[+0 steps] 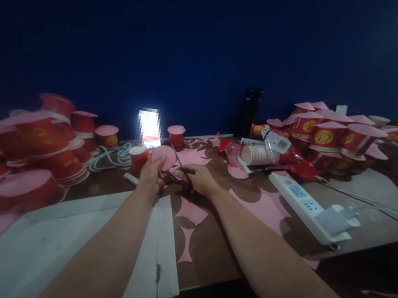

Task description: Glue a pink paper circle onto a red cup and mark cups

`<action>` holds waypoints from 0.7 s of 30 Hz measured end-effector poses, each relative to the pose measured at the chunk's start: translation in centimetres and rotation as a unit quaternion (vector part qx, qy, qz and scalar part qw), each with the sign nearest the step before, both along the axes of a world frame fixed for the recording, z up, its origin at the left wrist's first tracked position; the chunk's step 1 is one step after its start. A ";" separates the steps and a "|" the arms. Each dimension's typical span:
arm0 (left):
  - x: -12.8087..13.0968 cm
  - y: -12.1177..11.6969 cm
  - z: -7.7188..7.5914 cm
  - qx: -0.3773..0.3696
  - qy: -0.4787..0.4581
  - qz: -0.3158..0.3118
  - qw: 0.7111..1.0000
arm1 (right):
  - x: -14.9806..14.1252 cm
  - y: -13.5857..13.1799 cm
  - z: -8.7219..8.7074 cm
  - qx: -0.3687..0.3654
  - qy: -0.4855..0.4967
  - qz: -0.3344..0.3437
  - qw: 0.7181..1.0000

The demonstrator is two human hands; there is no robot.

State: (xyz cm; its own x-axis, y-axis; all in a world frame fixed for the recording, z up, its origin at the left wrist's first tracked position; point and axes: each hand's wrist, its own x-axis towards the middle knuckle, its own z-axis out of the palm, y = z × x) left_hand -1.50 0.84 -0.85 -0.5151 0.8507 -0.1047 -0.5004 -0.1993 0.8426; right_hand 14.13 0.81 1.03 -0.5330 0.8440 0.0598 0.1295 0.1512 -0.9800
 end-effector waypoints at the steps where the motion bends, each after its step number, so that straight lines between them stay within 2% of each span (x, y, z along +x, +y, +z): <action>1: 0.0 0.0 0.0 -0.001 0.000 -0.003 1.000 | 0.0 0.0 0.0 0.000 -0.002 -0.001 1.000; 16: 0.3 -0.3 0.6 0.018 -0.030 0.000 0.999 | -0.1 0.2 -0.2 0.004 -0.009 -0.011 1.000; 21: 0.1 -0.7 0.8 0.019 -0.019 -0.037 0.999 | 0.0 0.4 -0.3 0.014 -0.004 -0.036 0.999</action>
